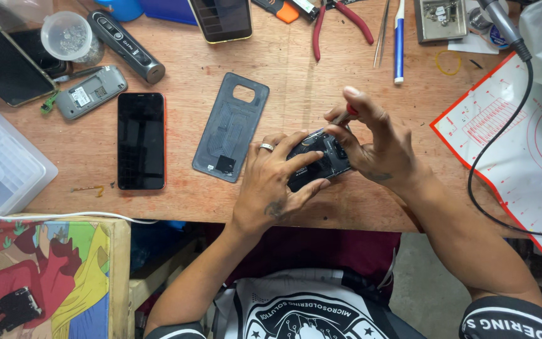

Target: The person uses a screwdriver to remove screws from the back of a disassembled smartphone. They then use tweezers to lift and remove a small metal bracket from the camera area. The removed parts are placed on the workbench.

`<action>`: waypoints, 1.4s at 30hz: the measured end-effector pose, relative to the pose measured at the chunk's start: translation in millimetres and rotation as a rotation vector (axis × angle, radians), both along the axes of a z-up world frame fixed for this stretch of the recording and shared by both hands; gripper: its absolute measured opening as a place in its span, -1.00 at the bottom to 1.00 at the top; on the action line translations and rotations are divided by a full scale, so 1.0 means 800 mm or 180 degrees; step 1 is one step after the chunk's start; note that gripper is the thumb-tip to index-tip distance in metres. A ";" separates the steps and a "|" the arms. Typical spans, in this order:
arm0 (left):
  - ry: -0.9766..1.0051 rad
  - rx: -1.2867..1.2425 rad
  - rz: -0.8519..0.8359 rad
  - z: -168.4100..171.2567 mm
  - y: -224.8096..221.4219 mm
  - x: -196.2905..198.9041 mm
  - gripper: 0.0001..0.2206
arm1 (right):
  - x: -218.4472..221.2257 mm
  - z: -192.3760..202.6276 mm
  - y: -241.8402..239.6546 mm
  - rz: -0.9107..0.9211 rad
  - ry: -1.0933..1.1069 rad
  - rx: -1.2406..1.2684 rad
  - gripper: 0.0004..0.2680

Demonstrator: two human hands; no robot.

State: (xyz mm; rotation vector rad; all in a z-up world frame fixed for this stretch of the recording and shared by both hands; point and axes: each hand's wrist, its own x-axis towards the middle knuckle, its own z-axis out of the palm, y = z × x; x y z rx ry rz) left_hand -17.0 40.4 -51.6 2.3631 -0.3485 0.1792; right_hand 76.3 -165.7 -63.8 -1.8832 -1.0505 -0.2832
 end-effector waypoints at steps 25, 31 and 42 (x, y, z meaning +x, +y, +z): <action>0.0135 0.0032 0.0024 -0.008 0.000 -0.002 -0.52 | -0.002 0.013 0.016 -0.0213 -0.0285 -0.0263 -0.56; 0.0143 0.0098 0.0025 -0.011 -0.001 -0.001 -0.52 | -0.001 0.024 0.018 -0.0142 -0.0440 -0.0407 -0.63; 0.0183 0.0104 0.0030 -0.009 -0.001 -0.003 -0.52 | -0.001 0.034 0.016 -0.0141 0.0097 -0.0065 -0.72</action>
